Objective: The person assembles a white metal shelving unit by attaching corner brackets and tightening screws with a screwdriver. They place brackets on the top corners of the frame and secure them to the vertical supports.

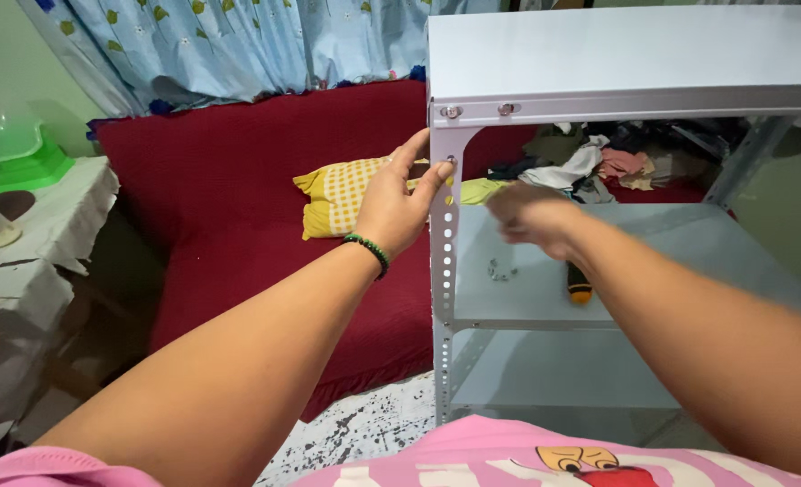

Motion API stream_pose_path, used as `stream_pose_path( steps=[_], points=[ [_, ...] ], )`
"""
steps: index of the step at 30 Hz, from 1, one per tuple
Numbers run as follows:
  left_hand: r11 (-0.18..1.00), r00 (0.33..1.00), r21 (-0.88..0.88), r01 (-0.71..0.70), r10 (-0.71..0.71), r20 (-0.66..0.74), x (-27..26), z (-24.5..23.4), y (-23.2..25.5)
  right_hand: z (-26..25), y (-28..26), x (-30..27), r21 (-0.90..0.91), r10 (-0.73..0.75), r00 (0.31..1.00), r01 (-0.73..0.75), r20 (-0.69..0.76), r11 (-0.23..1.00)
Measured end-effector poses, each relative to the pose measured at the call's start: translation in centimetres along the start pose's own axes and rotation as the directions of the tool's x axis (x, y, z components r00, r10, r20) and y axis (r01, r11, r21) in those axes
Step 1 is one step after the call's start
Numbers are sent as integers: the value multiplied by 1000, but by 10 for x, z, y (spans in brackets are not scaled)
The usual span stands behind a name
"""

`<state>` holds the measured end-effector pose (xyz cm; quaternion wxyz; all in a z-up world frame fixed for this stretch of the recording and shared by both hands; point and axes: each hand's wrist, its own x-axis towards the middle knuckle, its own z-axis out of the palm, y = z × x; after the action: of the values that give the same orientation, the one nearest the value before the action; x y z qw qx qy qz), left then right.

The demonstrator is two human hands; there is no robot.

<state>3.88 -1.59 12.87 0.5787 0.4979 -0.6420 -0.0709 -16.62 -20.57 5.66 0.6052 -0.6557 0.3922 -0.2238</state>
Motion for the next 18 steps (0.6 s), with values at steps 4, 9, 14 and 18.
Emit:
stream_pose_path(
  steps=[4,9,14,18],
  points=[
    [992,995,-85,98,-96,32,-1,3,-5,-49,69,5,-722,-79,933,-216,-352,658],
    [975,995,-203,90,-78,65,3,7,-17,-81,133,-11,-811,117,916,-395,-384,431],
    [951,992,-283,125,-118,42,0,12,-23,-83,140,-21,-871,79,943,-330,-324,365],
    [950,994,-296,100,-84,66,3,14,-20,-76,117,-36,-566,100,846,-434,-524,701]
  ],
)
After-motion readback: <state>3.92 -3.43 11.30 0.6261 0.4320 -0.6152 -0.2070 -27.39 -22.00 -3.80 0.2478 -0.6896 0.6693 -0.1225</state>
